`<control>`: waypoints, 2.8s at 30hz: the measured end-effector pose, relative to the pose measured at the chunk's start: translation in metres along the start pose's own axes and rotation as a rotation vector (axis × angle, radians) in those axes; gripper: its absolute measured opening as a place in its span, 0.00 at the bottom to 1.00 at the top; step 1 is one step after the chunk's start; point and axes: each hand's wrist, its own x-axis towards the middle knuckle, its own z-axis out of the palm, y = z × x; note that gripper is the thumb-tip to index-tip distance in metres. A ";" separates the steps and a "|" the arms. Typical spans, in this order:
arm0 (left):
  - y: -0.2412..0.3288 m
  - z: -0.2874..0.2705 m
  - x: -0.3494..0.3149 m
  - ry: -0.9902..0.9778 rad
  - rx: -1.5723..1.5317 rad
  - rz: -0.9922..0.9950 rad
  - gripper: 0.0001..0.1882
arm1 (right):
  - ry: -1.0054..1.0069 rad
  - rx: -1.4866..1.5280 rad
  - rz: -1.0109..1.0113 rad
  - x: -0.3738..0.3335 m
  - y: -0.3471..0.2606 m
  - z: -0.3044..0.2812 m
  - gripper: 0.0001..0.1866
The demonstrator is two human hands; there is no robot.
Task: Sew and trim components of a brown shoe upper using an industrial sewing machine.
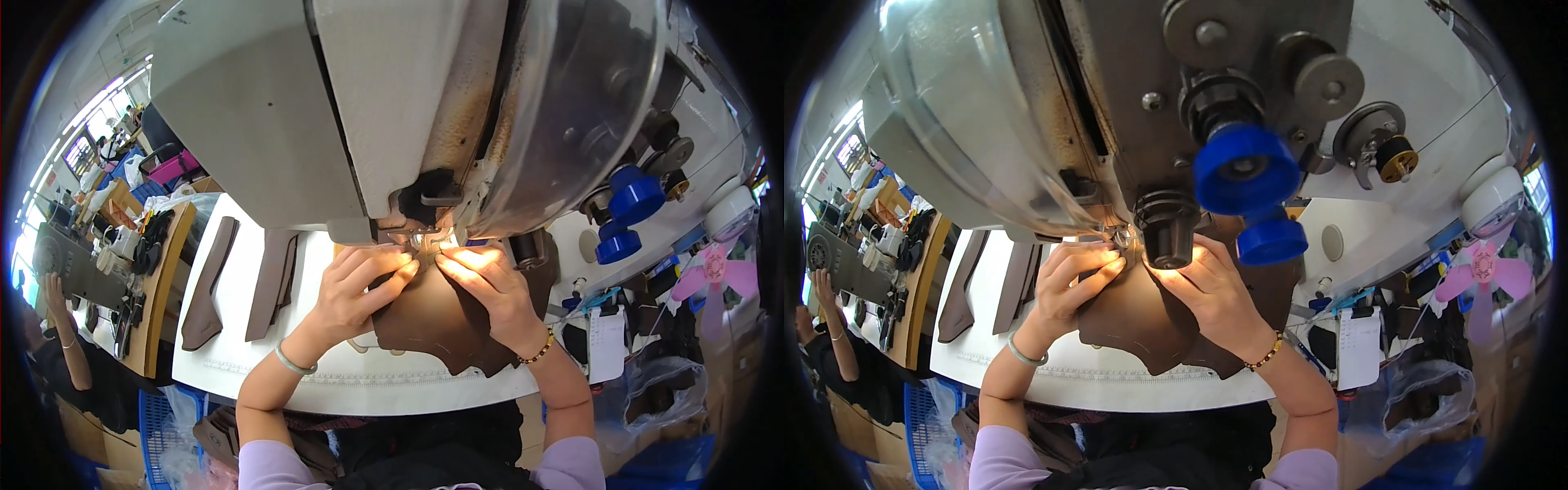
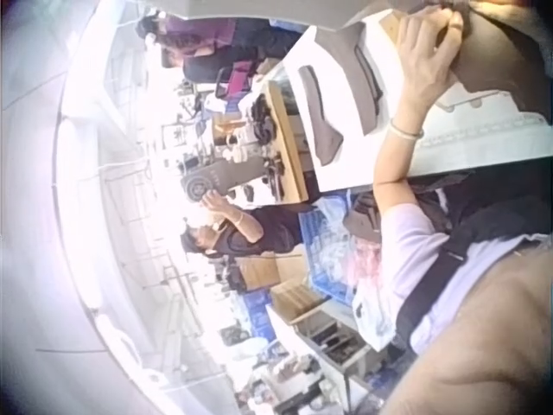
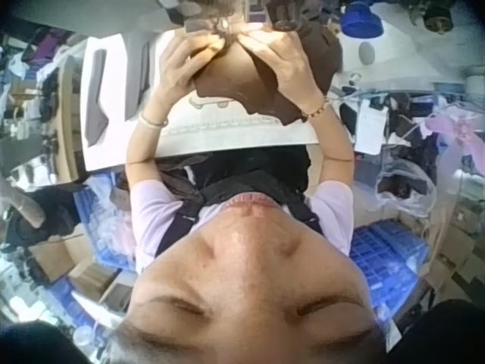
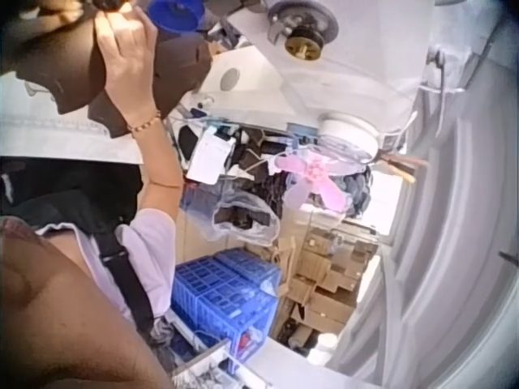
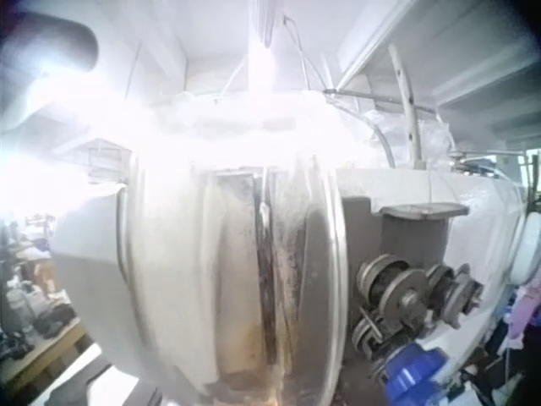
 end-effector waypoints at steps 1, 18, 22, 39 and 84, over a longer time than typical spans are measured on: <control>0.000 -0.001 -0.001 -0.013 0.002 -0.007 0.18 | 0.003 0.008 0.006 -0.001 0.000 0.001 0.15; 0.003 0.001 0.005 -0.044 -0.005 -0.091 0.23 | -0.019 0.048 0.009 -0.001 0.013 0.000 0.15; 0.000 0.006 -0.002 0.079 -0.070 -0.119 0.19 | 0.007 0.045 0.011 -0.001 0.006 0.001 0.15; -0.007 0.002 0.002 0.049 -0.004 -0.031 0.17 | -0.009 0.057 0.074 0.004 -0.001 -0.003 0.12; -0.010 0.002 -0.002 0.019 -0.002 -0.100 0.21 | 0.015 0.023 0.125 0.003 0.002 0.005 0.14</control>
